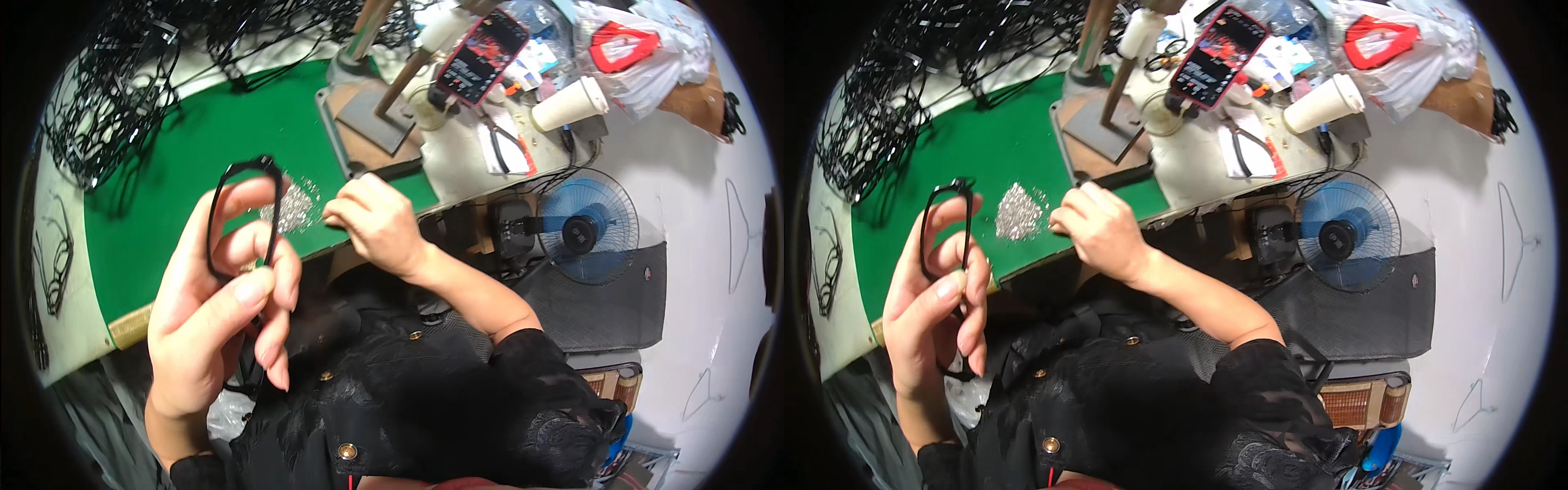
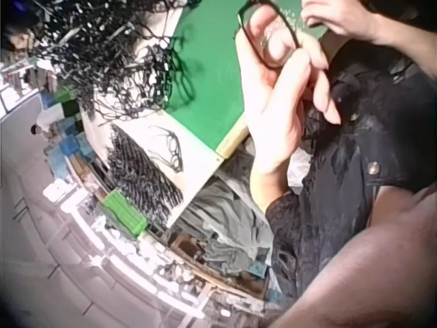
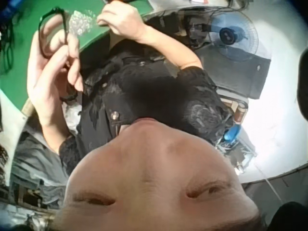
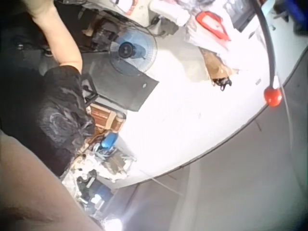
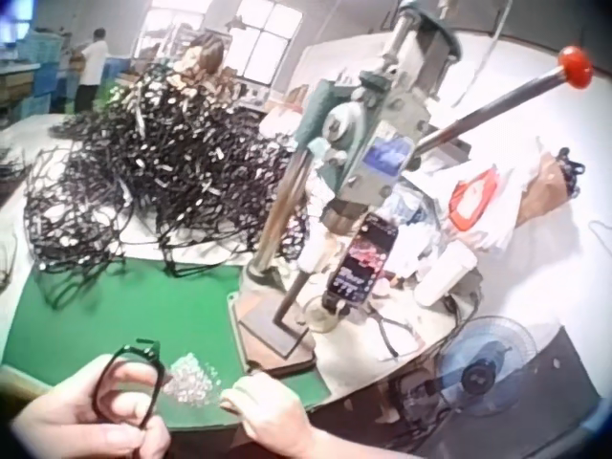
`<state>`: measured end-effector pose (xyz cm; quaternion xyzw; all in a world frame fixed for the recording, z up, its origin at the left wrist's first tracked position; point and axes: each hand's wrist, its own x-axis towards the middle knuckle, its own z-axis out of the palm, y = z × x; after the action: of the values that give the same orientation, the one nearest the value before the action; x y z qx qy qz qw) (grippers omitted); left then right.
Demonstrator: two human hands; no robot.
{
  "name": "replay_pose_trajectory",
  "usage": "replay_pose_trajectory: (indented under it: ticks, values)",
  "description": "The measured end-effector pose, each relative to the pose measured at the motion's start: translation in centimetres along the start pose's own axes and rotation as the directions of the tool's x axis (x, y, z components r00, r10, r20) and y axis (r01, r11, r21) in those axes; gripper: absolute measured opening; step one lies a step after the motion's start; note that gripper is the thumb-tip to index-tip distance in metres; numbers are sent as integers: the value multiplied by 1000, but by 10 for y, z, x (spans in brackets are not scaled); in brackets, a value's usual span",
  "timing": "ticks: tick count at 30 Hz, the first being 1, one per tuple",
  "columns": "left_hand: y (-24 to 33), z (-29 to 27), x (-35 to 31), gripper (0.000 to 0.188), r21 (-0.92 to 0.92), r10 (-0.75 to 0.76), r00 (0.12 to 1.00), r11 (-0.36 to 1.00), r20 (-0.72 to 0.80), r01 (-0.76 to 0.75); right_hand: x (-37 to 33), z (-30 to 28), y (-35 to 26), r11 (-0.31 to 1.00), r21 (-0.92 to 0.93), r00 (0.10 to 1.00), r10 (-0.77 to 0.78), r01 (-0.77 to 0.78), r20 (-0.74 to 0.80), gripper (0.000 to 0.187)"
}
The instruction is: The person repeatedly picks up black eyeglass frames from a pile, inserts small metal screws into the hinge areas using fingers, and places the frames back on the table. The process is repeated for multiple frames throughout the clip.
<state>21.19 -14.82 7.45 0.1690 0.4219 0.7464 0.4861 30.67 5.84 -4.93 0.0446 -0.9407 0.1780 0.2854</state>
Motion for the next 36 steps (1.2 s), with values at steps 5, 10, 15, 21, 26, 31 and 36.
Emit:
replay_pose_trajectory:
  ticks: [5, 10, 15, 21, 26, 31, 36]
  values:
    - [-7, 4, -1, 58, 67, 50, 995, 997, -85, -44, -3, -1, 3, 984, 125, 992, 124, -126, 25, 13]
    - [-9, -4, 0, 57, 45, 70, 996, 997, -48, -68, 4, -3, -4, 957, 153, 969, 239, -245, 59, 5]
    - [-8, -4, 2, 57, 37, 70, 996, 997, -48, -68, 10, 0, -9, 954, 185, 970, 219, -235, 106, 13]
    - [-10, -4, 1, 57, 26, 55, 998, 998, -41, -54, 12, 1, -4, 972, 162, 979, 146, -168, 140, 14]
    - [-9, 0, 3, 56, 62, 27, 998, 998, -61, -23, 16, 5, 3, 992, 86, 978, 74, -92, 196, 15]
    - [-8, 2, 7, 54, 65, 6, 999, 998, -31, -4, 18, 4, 3, 997, 15, 966, 73, -79, 246, 17]
    - [-10, 5, 10, 55, 87, 16, 999, 996, -42, -12, 18, 2, 0, 997, -60, 970, 63, -50, 236, 18]
